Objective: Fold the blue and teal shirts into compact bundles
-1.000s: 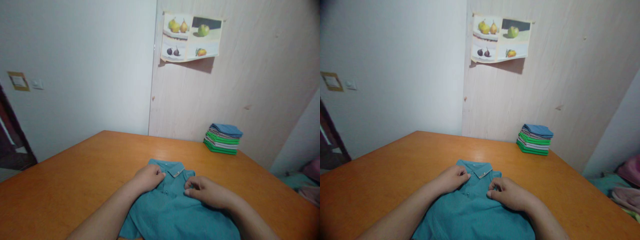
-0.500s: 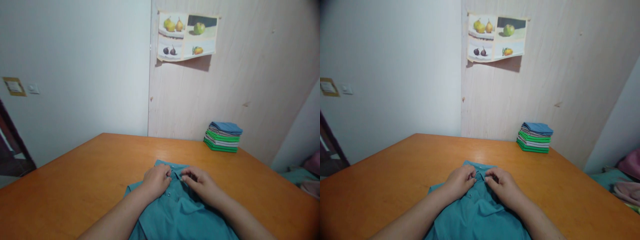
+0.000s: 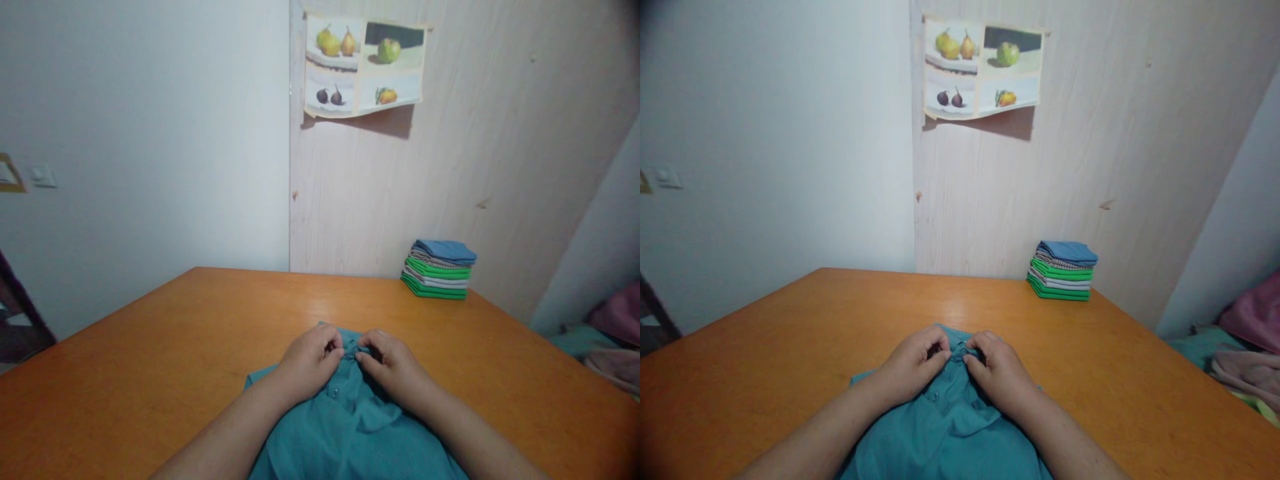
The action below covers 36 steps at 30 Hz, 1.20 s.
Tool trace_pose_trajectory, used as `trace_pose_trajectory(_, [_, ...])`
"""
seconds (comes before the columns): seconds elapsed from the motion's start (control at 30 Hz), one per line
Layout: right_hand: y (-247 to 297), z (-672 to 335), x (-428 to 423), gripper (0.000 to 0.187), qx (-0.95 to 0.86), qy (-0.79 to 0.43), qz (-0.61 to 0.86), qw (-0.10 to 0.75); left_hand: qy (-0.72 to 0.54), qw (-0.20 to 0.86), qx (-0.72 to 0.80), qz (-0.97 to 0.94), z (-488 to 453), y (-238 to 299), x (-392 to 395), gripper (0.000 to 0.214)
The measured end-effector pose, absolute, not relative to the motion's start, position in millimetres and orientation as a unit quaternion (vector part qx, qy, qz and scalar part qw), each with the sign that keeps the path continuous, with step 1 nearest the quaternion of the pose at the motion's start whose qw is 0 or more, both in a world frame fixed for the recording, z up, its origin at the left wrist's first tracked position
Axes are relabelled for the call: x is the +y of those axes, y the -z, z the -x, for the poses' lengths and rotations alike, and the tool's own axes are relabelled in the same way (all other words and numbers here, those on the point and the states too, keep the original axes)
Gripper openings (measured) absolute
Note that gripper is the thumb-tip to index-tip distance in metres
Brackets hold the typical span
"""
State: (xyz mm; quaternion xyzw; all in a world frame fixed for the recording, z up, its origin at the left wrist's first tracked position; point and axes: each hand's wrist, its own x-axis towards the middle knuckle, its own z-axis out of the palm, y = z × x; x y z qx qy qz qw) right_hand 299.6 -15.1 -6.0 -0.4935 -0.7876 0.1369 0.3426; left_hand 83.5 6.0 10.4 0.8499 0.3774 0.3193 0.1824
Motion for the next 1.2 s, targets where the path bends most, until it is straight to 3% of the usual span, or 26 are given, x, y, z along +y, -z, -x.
trace_pose_trajectory(0.1, [3.4,-305.6,-12.2,0.018,-0.782,-0.138,0.493,0.355,-0.34,0.157,0.449,-0.811,-74.0,-6.3,17.5,0.017])
trace_pose_trajectory(0.23, [2.7,-331.3,-2.1,0.032,-0.717,-0.105,0.582,0.368,-0.278,0.12,0.554,-0.776,-56.5,1.6,34.1,0.02])
trace_pose_trajectory(0.37, [12.6,-366.6,10.1,0.038,-0.665,-0.123,0.685,0.271,-0.243,0.143,0.565,-0.776,-47.9,9.8,41.8,0.014])
trace_pose_trajectory(0.47, [23.6,-378.8,14.6,0.029,-0.671,-0.186,0.675,0.244,-0.246,0.183,0.548,-0.779,-49.3,12.4,40.2,0.012])
trace_pose_trajectory(0.63, [24.7,-370.7,16.0,0.013,-0.668,-0.267,0.602,0.348,-0.315,0.297,0.511,-0.743,-57.0,7.7,32.2,0.009])
trace_pose_trajectory(0.87, [-18.6,-370.4,9.1,0.029,-0.582,-0.229,0.584,0.518,-0.43,0.464,0.44,-0.637,-45.4,-36.8,22.1,0.031])
trace_pose_trajectory(1.03, [-55.5,-366.3,-11.7,0.034,-0.495,-0.265,0.52,0.644,-0.335,0.538,0.377,-0.676,-22.2,-80.6,-2.6,0.055])
trace_pose_trajectory(1.1, [-72.7,-363.8,-23.0,0.036,-0.493,-0.259,0.484,0.675,-0.25,0.476,0.395,-0.745,-12.9,-93.1,-10.7,0.059])
trace_pose_trajectory(1.2, [-96.4,-362.9,-39.8,0.037,-0.518,-0.212,0.454,0.693,-0.225,0.239,0.473,-0.817,2.5,-105.9,-13.7,0.035])
